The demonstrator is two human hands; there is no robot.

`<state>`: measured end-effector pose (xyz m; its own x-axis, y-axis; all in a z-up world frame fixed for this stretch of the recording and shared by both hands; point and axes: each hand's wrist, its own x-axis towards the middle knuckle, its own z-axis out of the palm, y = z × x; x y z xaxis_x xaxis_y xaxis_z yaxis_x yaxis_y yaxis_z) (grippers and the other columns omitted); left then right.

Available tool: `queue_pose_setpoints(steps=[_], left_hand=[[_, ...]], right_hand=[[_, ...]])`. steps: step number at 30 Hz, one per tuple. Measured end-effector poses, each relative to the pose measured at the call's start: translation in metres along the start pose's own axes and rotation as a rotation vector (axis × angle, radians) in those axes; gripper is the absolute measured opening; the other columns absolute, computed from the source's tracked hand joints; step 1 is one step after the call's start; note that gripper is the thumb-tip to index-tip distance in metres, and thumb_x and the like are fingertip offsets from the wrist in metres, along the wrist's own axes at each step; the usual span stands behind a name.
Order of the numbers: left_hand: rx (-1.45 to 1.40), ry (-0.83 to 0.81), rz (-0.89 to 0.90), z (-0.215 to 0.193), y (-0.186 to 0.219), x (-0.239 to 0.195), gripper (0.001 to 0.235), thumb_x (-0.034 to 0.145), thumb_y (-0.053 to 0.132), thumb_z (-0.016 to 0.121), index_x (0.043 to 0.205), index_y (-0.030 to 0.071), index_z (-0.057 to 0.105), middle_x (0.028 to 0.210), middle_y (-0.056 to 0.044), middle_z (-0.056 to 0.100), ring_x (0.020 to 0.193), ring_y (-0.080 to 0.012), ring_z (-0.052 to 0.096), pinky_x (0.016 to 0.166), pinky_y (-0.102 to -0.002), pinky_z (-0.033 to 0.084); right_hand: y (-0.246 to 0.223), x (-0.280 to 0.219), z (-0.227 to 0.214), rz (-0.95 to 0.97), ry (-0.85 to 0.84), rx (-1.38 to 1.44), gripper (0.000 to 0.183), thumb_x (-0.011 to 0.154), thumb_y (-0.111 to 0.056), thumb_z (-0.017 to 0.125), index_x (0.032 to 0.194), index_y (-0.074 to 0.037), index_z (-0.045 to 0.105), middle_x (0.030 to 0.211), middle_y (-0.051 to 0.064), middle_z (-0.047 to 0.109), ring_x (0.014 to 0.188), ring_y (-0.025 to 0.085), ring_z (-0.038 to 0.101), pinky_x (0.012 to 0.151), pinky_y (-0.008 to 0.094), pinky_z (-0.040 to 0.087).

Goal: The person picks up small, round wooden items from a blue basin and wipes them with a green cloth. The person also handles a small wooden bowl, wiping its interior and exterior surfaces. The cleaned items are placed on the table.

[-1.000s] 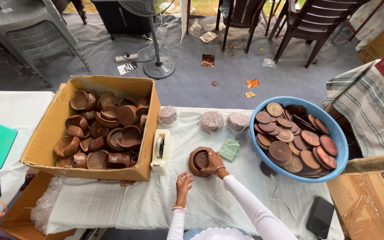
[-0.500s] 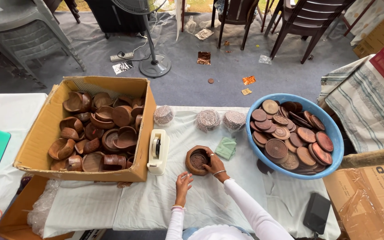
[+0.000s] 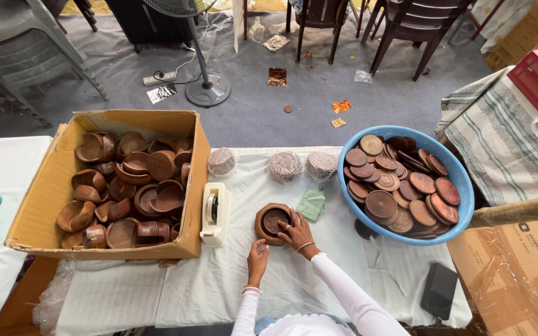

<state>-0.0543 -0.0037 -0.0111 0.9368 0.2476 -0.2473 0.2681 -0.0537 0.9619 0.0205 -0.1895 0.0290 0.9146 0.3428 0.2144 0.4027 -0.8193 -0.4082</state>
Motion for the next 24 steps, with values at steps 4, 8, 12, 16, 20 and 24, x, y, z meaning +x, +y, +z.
queue_pose_setpoints(steps=[4, 8, 12, 16, 20, 24], left_hand=[[0.002, 0.011, 0.016, 0.001, -0.006, 0.004, 0.039, 0.092, 0.018, 0.071, 0.128, 0.006, 0.063, 0.128, -0.008, 0.071, 0.104, -0.0228, 0.071, 0.089, -0.036, 0.058], [0.078, 0.044, 0.067, 0.002, -0.007, 0.007, 0.047, 0.093, 0.024, 0.072, 0.134, 0.006, 0.058, 0.134, -0.011, 0.066, 0.108, -0.0233, 0.069, 0.091, -0.037, 0.056], [0.001, 0.115, -0.024, 0.004, -0.025, 0.028, 0.061, 0.099, 0.041, 0.068, 0.144, 0.006, 0.045, 0.142, -0.014, 0.058, 0.114, -0.0256, 0.069, 0.096, -0.037, 0.056], [-0.087, 0.012, -0.403, 0.002, 0.034, 0.018, 0.070, 0.093, 0.053, 0.059, 0.148, 0.012, 0.043, 0.143, -0.011, 0.060, 0.120, -0.0320, 0.064, 0.092, -0.051, 0.054], [-0.166, -0.047, -0.452, -0.001, 0.044, 0.019, 0.087, 0.089, 0.071, 0.047, 0.158, 0.019, 0.030, 0.159, -0.008, 0.038, 0.142, -0.0288, 0.042, 0.106, -0.054, 0.047], [-0.445, -0.061, -0.513, -0.005, 0.033, 0.020, 0.095, 0.089, 0.079, 0.038, 0.161, 0.019, 0.023, 0.165, -0.007, 0.028, 0.144, -0.0365, 0.035, 0.115, -0.058, 0.037]], right_hand=[[-0.001, 0.001, 0.000, -0.001, 0.012, -0.009, 0.049, 0.092, -0.053, 0.064, 0.135, -0.028, 0.068, 0.163, 0.021, 0.026, 0.146, 0.048, 0.026, 0.115, 0.056, 0.028], [-0.006, 0.005, -0.009, -0.027, 0.056, 0.056, 0.053, 0.093, -0.047, 0.066, 0.139, -0.020, 0.063, 0.159, 0.022, 0.036, 0.145, 0.042, 0.037, 0.115, 0.050, 0.035], [0.037, 0.007, 0.047, 0.252, 0.241, 0.266, 0.078, 0.093, -0.041, 0.074, 0.148, 0.005, 0.044, 0.148, 0.027, 0.047, 0.133, 0.041, 0.049, 0.111, 0.046, 0.042], [0.042, 0.019, 0.029, 0.594, 0.006, 0.378, 0.061, 0.094, -0.042, 0.078, 0.138, -0.002, 0.059, 0.137, 0.023, 0.060, 0.120, 0.033, 0.061, 0.102, 0.041, 0.050], [0.050, 0.015, 0.030, 0.876, -0.210, 0.836, 0.068, 0.080, -0.026, 0.083, 0.140, -0.004, 0.058, 0.115, 0.017, 0.076, 0.083, 0.022, 0.069, 0.068, 0.033, 0.055], [0.030, 0.006, 0.006, 0.734, -0.009, 0.919, 0.072, 0.070, -0.009, 0.093, 0.134, -0.007, 0.062, 0.111, 0.008, 0.070, 0.087, 0.014, 0.069, 0.071, 0.028, 0.061]])
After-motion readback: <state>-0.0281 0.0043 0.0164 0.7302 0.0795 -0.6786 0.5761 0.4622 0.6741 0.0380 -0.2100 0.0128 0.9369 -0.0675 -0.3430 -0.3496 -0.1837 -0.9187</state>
